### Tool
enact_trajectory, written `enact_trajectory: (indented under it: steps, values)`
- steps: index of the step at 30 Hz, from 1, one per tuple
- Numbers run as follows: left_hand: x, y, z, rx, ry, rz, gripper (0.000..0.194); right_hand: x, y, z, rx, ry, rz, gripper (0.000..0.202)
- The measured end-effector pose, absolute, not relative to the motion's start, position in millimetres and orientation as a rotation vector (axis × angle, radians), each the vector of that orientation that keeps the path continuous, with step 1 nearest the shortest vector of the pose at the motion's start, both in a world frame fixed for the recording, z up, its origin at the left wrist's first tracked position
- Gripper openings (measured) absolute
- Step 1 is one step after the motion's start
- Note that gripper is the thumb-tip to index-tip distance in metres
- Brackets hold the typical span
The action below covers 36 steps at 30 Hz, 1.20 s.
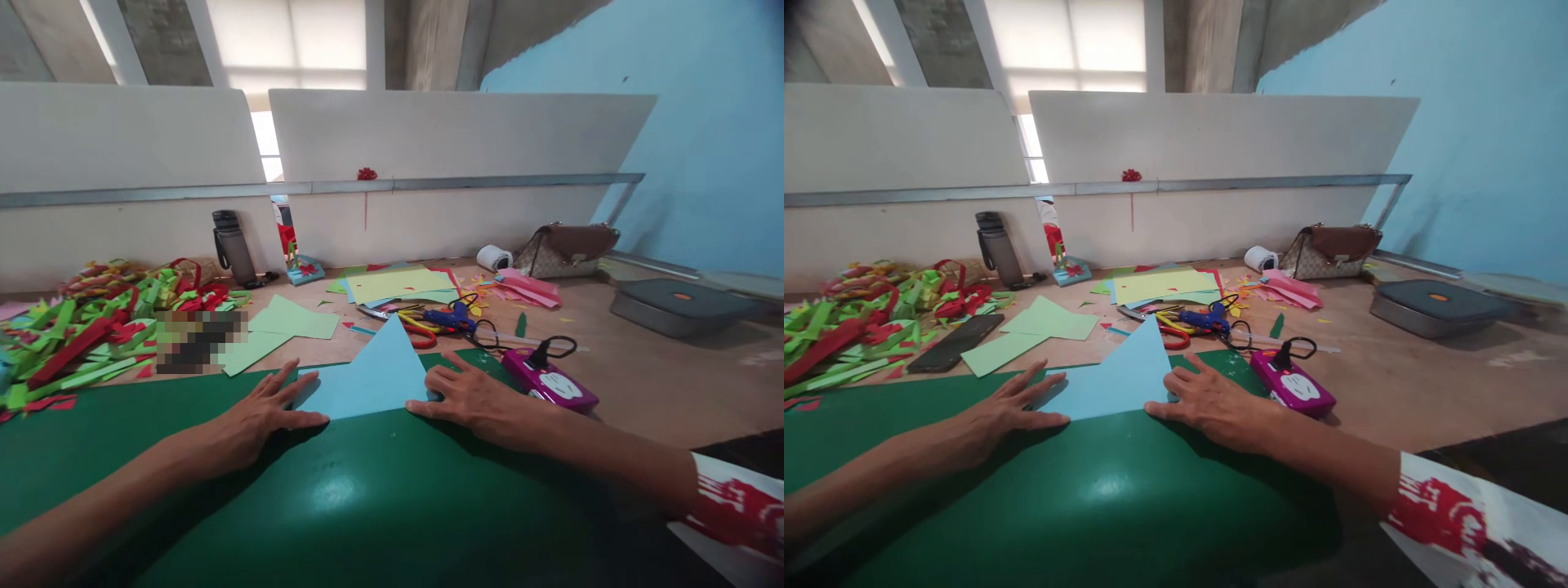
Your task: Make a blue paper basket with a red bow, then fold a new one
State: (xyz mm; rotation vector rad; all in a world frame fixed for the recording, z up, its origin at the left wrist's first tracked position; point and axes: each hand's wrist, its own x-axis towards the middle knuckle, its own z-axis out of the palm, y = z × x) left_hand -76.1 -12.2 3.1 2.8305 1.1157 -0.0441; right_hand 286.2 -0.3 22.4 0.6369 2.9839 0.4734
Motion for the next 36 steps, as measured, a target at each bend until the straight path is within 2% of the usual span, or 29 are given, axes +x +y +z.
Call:
enact_trajectory:
  steps: [4, 9, 14, 24, 31, 36]
  values:
    - [-90, -10, -10, 2.846, 1.162, -0.038, 0.078, 296, -4, 21, 0.693, 2.984, 0.476, 0.052]
    - [-106, -10, -25, 2.870, 1.190, 0.105, 0.060, 304, -9, 20, 0.756, 2.982, 0.460, 0.062]
    - [-112, -14, -36, 2.882, 1.278, 0.292, 0.051, 309, -13, 21, 0.800, 2.960, 0.458, 0.067]
    - [-125, -17, -42, 2.851, 1.259, 0.390, 0.050, 315, -16, 16, 0.867, 2.957, 0.474, 0.062]
    - [-113, -35, -11, 2.719, 1.299, 0.211, 0.051, 325, -5, 1, 0.855, 3.092, 0.532, 0.058]
    - [-108, -39, -1, 2.658, 1.287, 0.211, 0.045, 329, 0, -7, 0.776, 3.172, 0.632, 0.046]
